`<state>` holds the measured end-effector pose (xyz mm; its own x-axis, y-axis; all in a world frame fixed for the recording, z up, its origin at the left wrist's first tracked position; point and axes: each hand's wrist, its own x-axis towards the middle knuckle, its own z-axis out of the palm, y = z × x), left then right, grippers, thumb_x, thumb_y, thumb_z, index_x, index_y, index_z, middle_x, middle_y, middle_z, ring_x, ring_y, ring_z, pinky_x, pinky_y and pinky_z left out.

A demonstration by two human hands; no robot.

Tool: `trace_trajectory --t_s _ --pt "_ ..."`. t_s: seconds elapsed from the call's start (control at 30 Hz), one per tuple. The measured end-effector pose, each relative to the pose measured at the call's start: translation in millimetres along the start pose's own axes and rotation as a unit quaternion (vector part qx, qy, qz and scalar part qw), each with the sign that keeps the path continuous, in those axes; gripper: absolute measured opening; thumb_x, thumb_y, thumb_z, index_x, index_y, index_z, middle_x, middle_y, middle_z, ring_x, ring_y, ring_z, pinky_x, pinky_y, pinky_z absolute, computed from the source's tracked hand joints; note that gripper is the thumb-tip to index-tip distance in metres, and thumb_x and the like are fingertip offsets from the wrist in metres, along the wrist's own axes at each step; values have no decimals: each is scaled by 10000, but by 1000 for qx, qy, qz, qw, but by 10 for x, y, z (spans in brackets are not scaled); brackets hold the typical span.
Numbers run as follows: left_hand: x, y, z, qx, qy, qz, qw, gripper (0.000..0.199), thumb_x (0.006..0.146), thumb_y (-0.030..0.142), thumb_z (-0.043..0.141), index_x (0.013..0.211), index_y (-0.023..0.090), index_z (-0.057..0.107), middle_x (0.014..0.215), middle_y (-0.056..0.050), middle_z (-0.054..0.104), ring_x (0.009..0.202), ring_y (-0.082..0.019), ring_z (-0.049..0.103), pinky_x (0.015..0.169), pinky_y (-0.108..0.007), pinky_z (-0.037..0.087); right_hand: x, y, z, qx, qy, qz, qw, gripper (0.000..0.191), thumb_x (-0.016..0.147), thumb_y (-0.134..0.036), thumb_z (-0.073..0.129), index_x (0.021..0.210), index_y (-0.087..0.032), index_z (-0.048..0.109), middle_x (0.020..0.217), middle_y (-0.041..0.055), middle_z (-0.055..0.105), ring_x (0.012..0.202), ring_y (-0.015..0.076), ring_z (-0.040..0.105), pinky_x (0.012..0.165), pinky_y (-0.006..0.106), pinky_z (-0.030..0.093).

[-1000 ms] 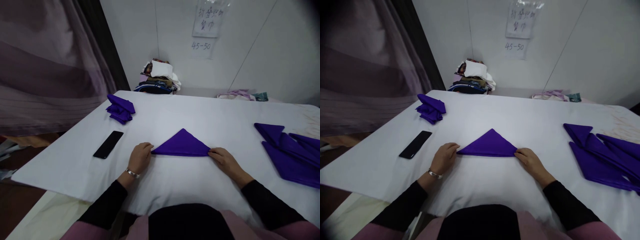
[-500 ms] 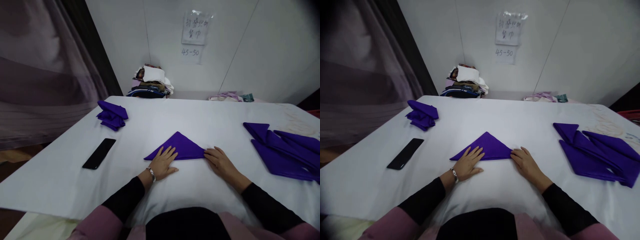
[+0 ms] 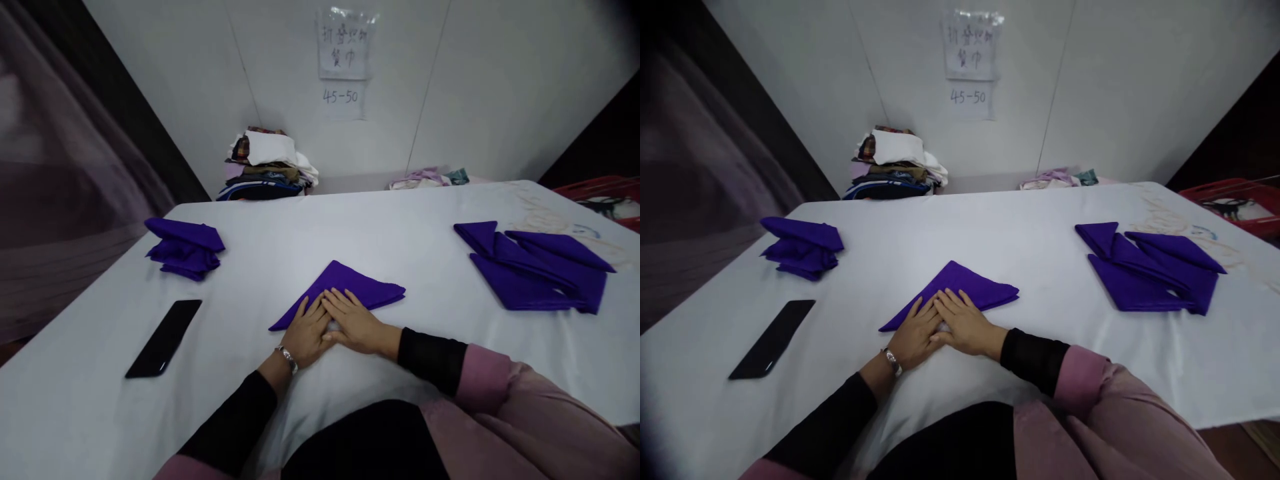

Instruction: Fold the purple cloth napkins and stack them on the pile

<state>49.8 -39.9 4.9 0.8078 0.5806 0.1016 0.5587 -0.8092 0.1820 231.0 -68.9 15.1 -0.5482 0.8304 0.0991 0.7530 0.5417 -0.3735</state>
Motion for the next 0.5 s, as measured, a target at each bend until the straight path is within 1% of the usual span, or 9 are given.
trace_trajectory --t_s 0.13,0.23,0.3,0.5 --pt "17 -6 -3 9 11 1 1000 650 860 560 379 1395 206 279 1448 -112 328 1349 -283 231 1076 -539 175 -273 149 35 -23 7 49 999 765 873 -609 320 1420 -81 233 1477 178 202 1372 280 119 1095 501 136" --pt "19 -13 -3 16 12 1 1000 655 857 573 373 1392 203 290 1453 -111 316 1348 -284 236 1073 -537 183 -456 257 -5 -56 16 74 996 756 874 -605 325 1405 -70 271 1468 184 226 1368 284 140 1090 502 156" --pt "19 -18 -3 15 13 0 1000 651 855 571 383 1391 212 294 1455 -105 313 1345 -285 243 1072 -534 189 -557 335 -44 -73 24 87 993 737 877 -598 328 1402 -83 286 1463 178 244 1365 283 156 1086 504 168" --pt "22 -23 -4 2 19 1 1000 645 855 559 403 1396 229 284 1455 -104 313 1347 -282 241 1077 -526 183 -838 557 -131 -110 52 111 986 679 899 -547 335 1423 -124 247 1458 168 263 1361 275 180 1074 508 195"
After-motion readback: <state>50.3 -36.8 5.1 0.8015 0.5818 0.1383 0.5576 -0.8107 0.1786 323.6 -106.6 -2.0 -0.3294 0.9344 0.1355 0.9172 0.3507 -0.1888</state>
